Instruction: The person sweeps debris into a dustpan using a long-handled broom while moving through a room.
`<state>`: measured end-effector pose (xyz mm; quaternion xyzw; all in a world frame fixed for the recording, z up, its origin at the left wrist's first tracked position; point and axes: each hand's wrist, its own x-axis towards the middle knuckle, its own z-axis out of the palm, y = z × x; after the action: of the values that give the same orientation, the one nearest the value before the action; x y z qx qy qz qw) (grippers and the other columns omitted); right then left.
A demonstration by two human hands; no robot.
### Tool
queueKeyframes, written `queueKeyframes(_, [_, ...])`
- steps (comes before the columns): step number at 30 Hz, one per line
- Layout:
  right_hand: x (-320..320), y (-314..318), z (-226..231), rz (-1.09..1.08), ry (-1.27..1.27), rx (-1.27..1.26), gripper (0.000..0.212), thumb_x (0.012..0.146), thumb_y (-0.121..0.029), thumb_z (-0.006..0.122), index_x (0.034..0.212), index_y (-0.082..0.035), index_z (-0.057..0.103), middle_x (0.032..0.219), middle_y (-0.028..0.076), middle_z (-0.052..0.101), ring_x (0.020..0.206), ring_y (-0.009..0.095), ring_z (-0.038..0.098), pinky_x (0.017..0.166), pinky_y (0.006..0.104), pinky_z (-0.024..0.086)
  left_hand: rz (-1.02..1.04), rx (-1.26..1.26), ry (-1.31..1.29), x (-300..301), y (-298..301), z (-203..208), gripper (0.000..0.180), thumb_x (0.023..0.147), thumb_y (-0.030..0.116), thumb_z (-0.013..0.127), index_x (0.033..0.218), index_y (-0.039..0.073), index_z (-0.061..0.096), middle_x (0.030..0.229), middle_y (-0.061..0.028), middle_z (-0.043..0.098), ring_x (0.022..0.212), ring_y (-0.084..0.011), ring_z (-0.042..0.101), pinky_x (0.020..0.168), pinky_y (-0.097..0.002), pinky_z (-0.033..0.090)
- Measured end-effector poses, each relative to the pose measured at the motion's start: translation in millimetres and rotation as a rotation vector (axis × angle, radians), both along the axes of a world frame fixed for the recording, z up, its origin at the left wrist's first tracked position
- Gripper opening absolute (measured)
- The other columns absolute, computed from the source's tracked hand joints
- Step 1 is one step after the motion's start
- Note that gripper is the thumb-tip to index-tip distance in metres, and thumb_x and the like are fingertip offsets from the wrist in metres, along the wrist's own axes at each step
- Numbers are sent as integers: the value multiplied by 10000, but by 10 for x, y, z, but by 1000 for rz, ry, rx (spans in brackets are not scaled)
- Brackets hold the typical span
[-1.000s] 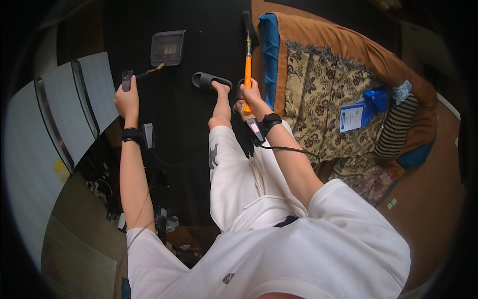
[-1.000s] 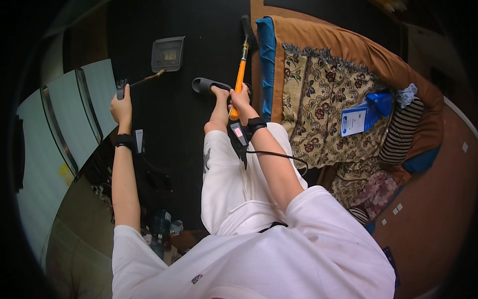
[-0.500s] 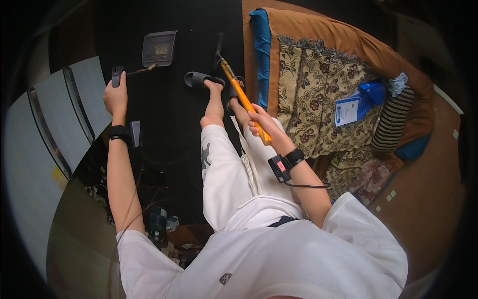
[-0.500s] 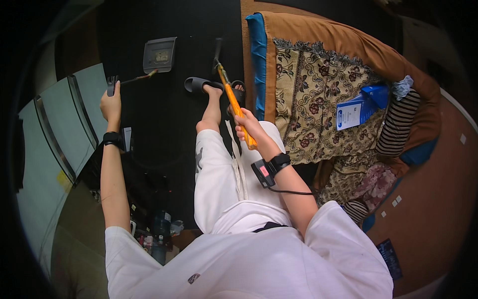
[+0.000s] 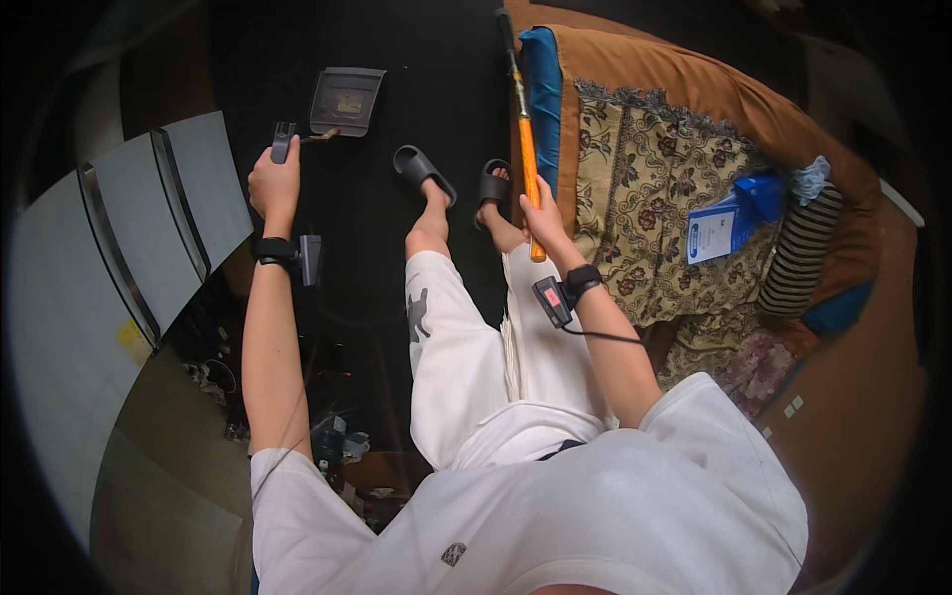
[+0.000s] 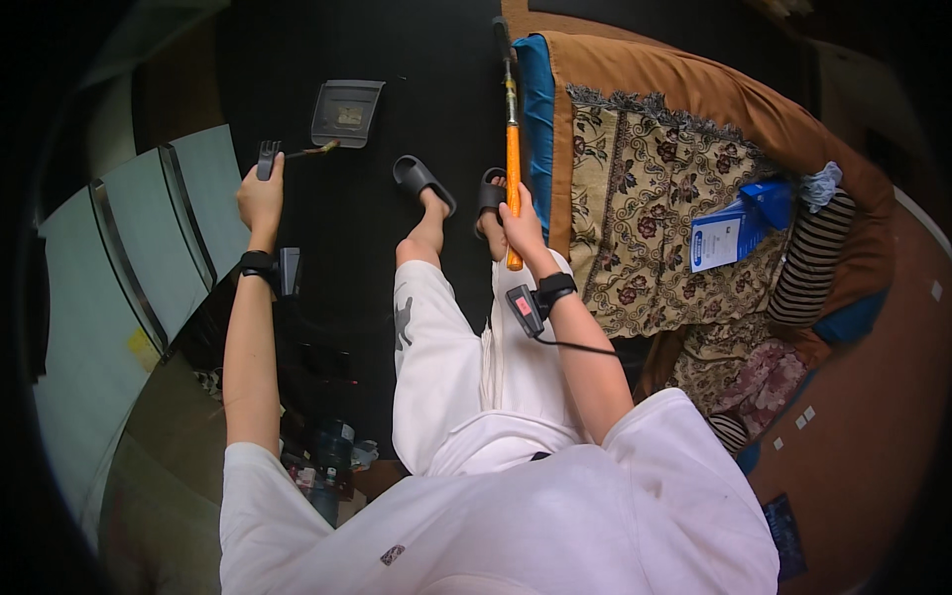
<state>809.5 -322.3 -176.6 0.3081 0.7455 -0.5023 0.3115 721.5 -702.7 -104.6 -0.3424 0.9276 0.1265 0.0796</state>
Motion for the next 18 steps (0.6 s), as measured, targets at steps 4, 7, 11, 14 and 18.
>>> queueKeyframes(4, [104, 41, -211, -45, -87, 14, 549, 886, -192, 479, 1365, -179, 211, 584, 38, 460, 357, 126, 422, 346, 258, 388, -91, 17, 7, -75, -20, -12, 418, 773, 513, 541, 786, 103, 620, 752, -146, 637, 757, -369, 604, 649, -444, 475])
queueKeyframes(7, [272, -13, -153, -143, -147, -107, 547, 894, -204, 465, 1369, -187, 193, 576, 32, 440, 362, 114, 410, 329, 246, 366, -142, 77, 11, -168, -88, -33, 392, 773, 476, 556, 786, 89, 620, 752, -158, 630, 752, -374, 595, 648, -436, 463])
queueKeyframes(11, [419, -183, 85, -326, -274, -250, 543, 899, -221, 457, 1366, -220, 180, 570, 24, 414, 376, 98, 390, 349, 238, 353, -206, 156, 47, -355, -244, -73, 365, 767, 423, 590, 773, 59, 616, 723, -156, 618, 717, -358, 590, 626, -415, 446])
queueKeyframes(14, [619, -444, 310, -452, -368, -337, 533, 913, -235, 440, 1363, -269, 156, 569, 11, 386, 385, 86, 370, 347, 229, 333, -284, 208, 44, -523, -410, -115, 367, 770, 413, 591, 765, 46, 609, 700, -150, 612, 686, -345, 590, 614, -407, 441])
queueKeyframes(18, [848, -877, 570, -535, -431, -412, 517, 908, -201, 425, 1354, -240, 167, 558, 15, 391, 388, 77, 382, 350, 214, 352, -367, 237, 93, -699, -626, -145, 364, 776, 393, 590, 756, 30, 600, 685, -143, 611, 668, -334, 591, 608, -398, 438])
